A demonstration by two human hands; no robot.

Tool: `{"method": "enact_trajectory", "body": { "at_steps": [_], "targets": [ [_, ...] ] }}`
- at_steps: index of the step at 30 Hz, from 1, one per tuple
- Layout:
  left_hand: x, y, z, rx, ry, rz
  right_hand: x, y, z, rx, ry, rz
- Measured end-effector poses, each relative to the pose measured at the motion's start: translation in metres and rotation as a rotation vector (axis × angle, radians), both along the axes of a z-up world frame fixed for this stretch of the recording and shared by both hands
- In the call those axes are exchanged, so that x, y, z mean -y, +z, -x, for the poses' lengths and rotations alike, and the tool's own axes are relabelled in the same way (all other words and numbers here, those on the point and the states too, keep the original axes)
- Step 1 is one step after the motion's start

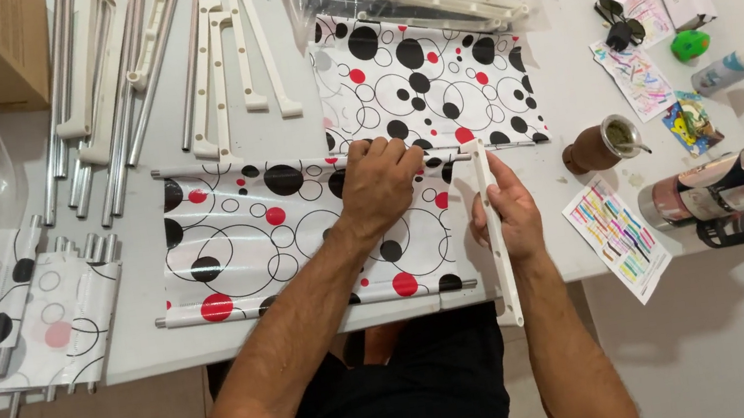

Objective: Assembling a multi-tier organizer shelf by sliding fabric sleeves onto plastic frames and inserting metal support rods.

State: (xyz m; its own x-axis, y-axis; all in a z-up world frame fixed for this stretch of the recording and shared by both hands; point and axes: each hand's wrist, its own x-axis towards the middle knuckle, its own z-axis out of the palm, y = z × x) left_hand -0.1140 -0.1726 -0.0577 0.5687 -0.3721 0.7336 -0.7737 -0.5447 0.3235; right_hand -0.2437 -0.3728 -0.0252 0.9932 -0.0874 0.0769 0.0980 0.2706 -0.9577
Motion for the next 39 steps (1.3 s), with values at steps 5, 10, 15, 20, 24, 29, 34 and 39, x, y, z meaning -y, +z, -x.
{"method": "enact_trajectory", "body": {
  "at_steps": [5, 10, 15, 20, 24, 29, 34, 39],
  "targets": [
    [0.0, 0.0, 0.001, 0.004, 0.011, 0.012, -0.007, -0.004, 0.0, -0.008, 0.006, -0.025],
    [-0.003, 0.003, 0.003, -0.023, -0.006, -0.005, -0.007, -0.006, 0.001, -0.006, -0.006, -0.056],
    [-0.003, 0.005, 0.001, -0.049, -0.022, -0.016, -0.008, 0.004, 0.0, 0.014, -0.052, 0.162],
    [-0.004, 0.01, 0.001, -0.081, -0.039, -0.018, -0.008, 0.014, -0.001, 0.008, -0.049, 0.279],
    [-0.002, 0.01, 0.0, -0.079, -0.028, -0.025, -0.008, 0.016, -0.005, 0.027, -0.04, 0.359],
    [-0.001, 0.01, -0.001, -0.113, -0.014, -0.034, -0.002, 0.007, -0.011, 0.036, -0.02, 0.394],
    [-0.001, 0.007, -0.001, -0.141, -0.008, -0.034, -0.007, 0.006, -0.015, 0.021, -0.014, 0.383],
    [-0.003, 0.006, -0.005, -0.168, -0.031, -0.058, -0.002, 0.002, -0.019, -0.01, 0.024, 0.436]
  ]
}}
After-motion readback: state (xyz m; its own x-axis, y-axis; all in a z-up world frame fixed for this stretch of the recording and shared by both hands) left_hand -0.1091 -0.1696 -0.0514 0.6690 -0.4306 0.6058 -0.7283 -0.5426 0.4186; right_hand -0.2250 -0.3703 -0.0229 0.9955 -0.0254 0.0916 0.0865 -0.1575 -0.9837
